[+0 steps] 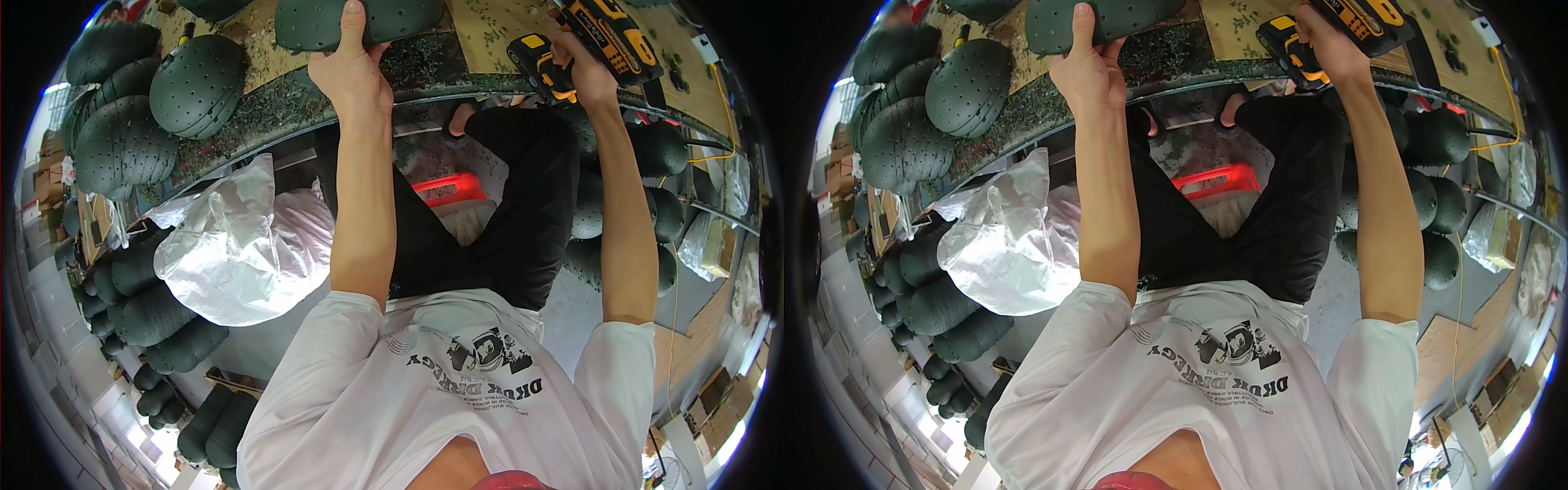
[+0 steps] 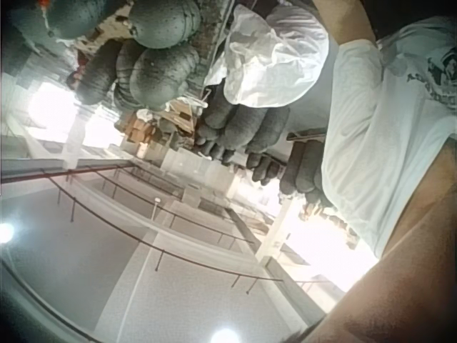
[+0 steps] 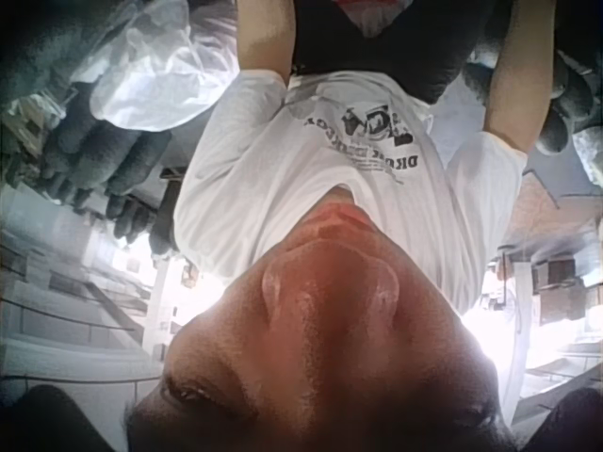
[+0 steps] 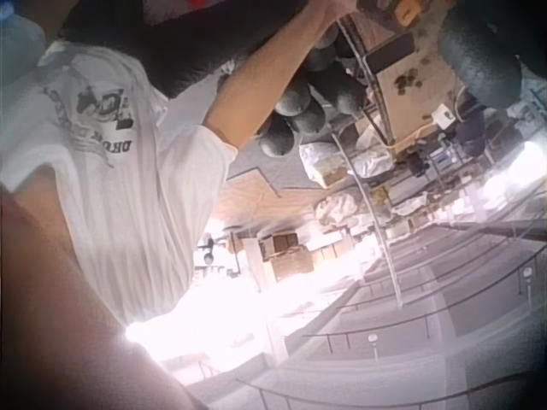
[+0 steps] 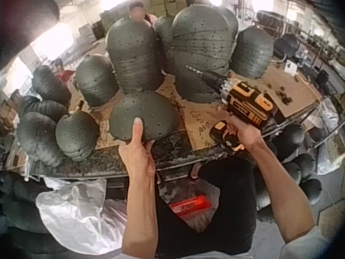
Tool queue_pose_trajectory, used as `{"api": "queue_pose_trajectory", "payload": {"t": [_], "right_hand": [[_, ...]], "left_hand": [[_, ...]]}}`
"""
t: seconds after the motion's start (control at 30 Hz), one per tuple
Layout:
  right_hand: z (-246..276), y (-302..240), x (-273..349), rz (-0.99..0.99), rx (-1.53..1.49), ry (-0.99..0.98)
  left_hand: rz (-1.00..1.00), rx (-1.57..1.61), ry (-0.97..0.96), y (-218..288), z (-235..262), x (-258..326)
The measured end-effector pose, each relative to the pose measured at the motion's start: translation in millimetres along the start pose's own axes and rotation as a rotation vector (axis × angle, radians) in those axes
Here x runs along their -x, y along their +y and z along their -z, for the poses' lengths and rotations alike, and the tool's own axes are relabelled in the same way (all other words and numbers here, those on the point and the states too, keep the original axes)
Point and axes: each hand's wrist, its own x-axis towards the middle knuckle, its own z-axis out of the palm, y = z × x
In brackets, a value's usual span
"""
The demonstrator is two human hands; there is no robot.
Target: Drilling holes into green helmet shells using a cordless drill.
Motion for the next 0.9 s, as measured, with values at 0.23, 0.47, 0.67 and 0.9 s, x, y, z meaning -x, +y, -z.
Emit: {"api": "queue_pose_trajectory", "payload": {"t": [0.23,0.47,0.67,0.9], "right_hand": [[10.8,14.3,-0.9,0.028,-0.008,-0.012],[3.3,4.3,3.5,-0.076,-0.074,0.039],[4.8,0.5,4.2,-0.112,-0.045,0.053],[-9.6,-7.3,-1.7,-0.197,-0.15,0.029]], "left_hand": [[0.022,0.01,0.034,-2.0,-5.5,8.6],[0.007,0.041,0.002,-5.2,1.8,6.0],[0.005,-0.023,0.017,2.5,-6.7,16.1],[-0.014,-0.022,-0.027,2.6,11.0,-4.7]]}}
